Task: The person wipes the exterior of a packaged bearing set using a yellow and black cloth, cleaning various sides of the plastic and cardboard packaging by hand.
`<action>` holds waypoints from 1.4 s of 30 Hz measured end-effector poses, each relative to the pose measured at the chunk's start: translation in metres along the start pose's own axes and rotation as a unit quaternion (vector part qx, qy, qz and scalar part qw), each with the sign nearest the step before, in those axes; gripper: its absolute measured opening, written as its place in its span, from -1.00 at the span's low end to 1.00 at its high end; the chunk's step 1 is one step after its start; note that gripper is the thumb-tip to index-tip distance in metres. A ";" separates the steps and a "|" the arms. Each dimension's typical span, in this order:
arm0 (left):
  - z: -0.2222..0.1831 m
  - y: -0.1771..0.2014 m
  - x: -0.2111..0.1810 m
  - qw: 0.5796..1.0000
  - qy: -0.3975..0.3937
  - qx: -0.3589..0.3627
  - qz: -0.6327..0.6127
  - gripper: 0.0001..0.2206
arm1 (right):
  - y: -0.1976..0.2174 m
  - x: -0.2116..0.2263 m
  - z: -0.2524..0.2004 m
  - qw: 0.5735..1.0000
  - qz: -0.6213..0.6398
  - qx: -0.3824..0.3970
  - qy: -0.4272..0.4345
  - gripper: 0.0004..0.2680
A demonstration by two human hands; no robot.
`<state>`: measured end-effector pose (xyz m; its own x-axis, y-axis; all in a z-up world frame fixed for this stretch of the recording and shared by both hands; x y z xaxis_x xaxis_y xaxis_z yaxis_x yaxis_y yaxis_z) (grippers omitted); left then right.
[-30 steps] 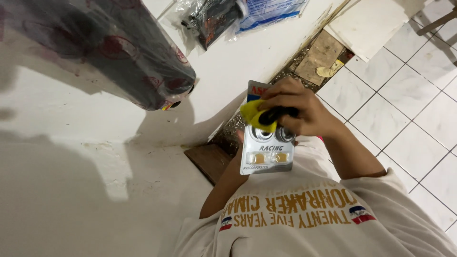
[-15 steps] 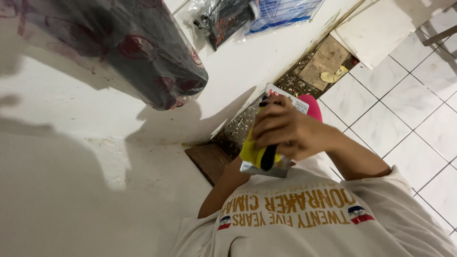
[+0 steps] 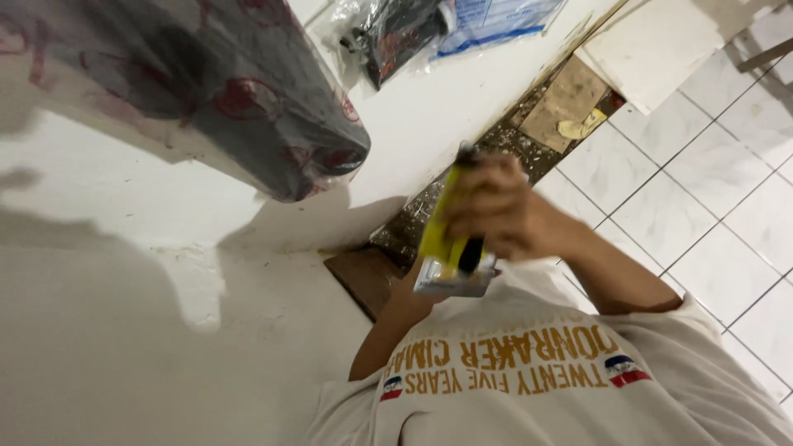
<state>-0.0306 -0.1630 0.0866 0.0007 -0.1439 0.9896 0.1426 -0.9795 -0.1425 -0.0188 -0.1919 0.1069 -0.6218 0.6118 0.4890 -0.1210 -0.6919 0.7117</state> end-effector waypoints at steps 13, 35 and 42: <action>-0.013 0.005 -0.009 0.975 0.024 -0.041 -0.219 -0.53 | 0.001 0.001 -0.017 0.998 -0.049 -0.004 0.039 -0.79; 0.054 -0.091 -0.124 0.553 0.471 -0.498 0.474 -0.46 | -0.003 0.062 -0.033 0.993 -0.106 -0.051 -0.002 -0.80; 0.043 -0.100 -0.143 0.569 0.486 -0.422 0.511 -0.30 | -0.015 0.082 -0.040 0.996 -0.068 -0.060 0.004 -0.80</action>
<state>-0.0026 -0.0384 -0.0395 -0.9507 -0.3076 -0.0399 0.0332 0.0268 -0.9991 -0.0987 -0.1473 0.1162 -0.5990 0.7002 0.3885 -0.2953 -0.6441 0.7056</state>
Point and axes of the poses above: each hand's wrist, its own z-axis towards the middle knuckle, its own y-axis out of the back of the hand, x = y × z, the point moved 1 cm from there along z, towards the middle knuckle
